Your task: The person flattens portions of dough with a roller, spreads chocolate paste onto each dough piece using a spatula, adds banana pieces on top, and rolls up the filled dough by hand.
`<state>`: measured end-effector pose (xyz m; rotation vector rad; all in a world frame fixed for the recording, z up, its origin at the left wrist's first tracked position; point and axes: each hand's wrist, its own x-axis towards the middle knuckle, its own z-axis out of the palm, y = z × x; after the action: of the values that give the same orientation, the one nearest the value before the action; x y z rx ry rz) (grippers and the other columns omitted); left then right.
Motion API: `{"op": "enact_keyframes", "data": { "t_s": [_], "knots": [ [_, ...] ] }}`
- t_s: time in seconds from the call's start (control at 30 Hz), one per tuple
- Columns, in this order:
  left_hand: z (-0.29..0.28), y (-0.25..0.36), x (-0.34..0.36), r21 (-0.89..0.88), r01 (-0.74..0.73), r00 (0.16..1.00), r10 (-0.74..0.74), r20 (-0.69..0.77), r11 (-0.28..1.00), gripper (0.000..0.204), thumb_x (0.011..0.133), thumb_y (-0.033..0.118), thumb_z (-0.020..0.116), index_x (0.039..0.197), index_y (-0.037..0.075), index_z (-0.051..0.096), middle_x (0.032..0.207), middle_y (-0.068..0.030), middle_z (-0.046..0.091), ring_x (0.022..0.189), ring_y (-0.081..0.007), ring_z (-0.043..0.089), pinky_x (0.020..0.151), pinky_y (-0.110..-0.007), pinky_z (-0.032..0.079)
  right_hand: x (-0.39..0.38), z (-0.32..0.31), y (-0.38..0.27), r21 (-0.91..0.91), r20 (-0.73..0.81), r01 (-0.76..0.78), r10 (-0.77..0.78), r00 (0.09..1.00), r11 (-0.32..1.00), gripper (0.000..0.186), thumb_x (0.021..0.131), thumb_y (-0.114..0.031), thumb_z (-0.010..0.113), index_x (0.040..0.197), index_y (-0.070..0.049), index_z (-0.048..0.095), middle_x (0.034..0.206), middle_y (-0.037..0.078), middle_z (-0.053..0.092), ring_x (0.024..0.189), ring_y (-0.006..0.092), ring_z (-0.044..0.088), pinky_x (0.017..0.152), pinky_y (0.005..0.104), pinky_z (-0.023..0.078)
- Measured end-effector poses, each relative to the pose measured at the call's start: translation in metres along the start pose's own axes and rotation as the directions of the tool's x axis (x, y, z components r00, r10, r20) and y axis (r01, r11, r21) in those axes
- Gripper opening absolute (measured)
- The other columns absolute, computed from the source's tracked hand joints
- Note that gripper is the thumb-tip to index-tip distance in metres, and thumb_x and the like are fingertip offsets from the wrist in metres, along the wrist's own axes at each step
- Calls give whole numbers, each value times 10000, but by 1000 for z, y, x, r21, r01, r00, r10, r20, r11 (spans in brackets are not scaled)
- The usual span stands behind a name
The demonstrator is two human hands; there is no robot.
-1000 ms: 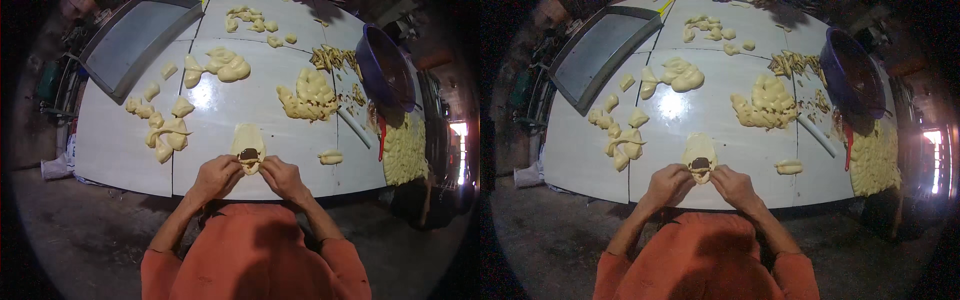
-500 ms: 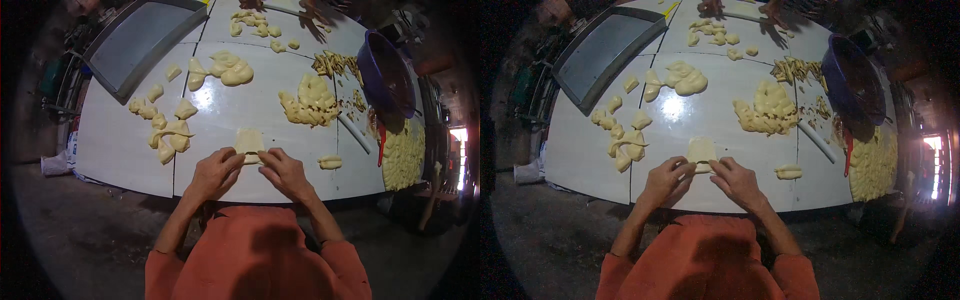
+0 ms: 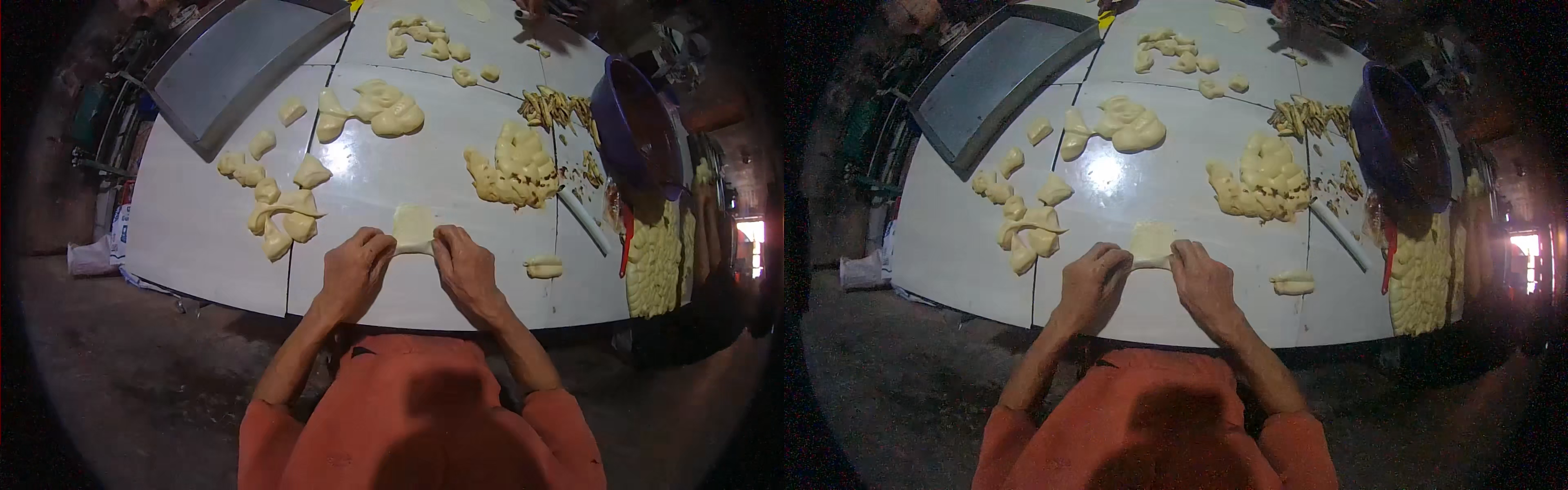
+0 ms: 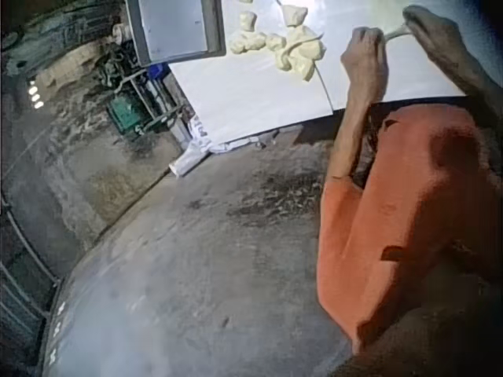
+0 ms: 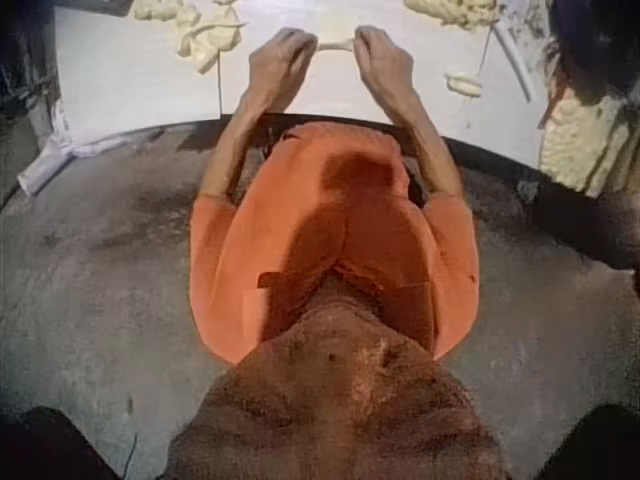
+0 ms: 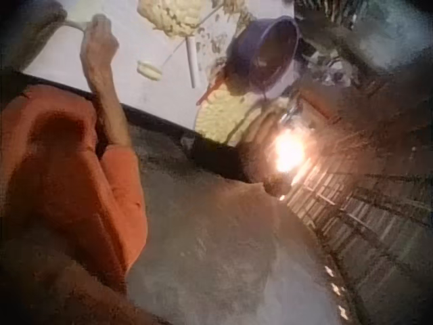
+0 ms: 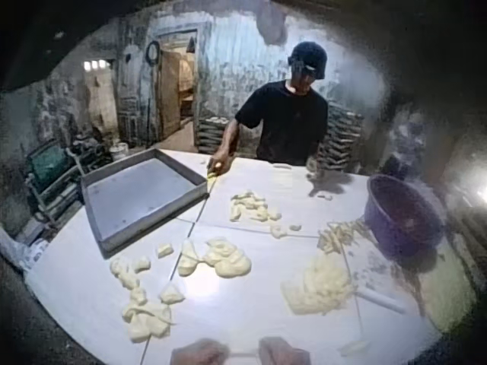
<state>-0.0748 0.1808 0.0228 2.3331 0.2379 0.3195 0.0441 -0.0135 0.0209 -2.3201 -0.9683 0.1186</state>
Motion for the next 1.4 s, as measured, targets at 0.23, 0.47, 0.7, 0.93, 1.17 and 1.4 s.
{"op": "enact_keyframes", "data": {
  "t_s": [0.23,0.47,0.7,0.93,1.17,1.4],
  "knots": [
    [-7,3,-1,189,-208,978,208,20,960,309,860,171,812,1156,123,736,1069,-76,702,795,-240,710,658,-356,574,-8,-7,16,-73,71,322,-317,946,944,235,926,-200,746,1130,-103,684,995,81,657,774,259,680,632,386,558],
    [-2,-12,1,177,-247,967,253,-14,953,230,910,144,748,1132,91,721,958,-65,690,786,-236,684,645,-376,553,0,5,27,-105,-51,294,-300,953,950,183,933,-188,739,1061,-69,687,970,72,660,755,233,675,617,363,555],
    [-5,2,14,188,-253,967,248,50,949,292,897,169,767,1176,107,711,1039,-64,663,816,-251,666,666,-398,543,8,-13,17,-100,-118,323,-334,935,941,205,912,-182,735,1078,-74,678,932,60,650,749,242,666,616,375,550],
    [-3,-4,9,189,-264,954,285,-93,946,277,852,111,796,1121,109,733,996,-82,698,747,-263,666,622,-384,532,9,4,31,-73,-98,398,-404,909,914,181,876,-163,727,1012,-87,636,933,67,625,776,260,664,644,392,545],
    [-1,4,8,215,-263,961,276,-32,941,283,849,114,795,1128,117,746,1048,-65,698,771,-258,662,640,-388,517,5,-3,24,-115,-59,401,-409,911,909,342,892,-207,774,1201,-99,674,943,65,681,748,217,679,609,352,539],
    [-4,6,21,214,-225,971,236,-28,951,436,769,107,840,1186,111,713,1189,-122,676,904,-293,649,759,-428,507,14,1,35,-129,-14,430,-435,900,894,345,882,-264,754,1179,-105,678,1163,92,663,827,241,672,654,373,552]
  ]
}}
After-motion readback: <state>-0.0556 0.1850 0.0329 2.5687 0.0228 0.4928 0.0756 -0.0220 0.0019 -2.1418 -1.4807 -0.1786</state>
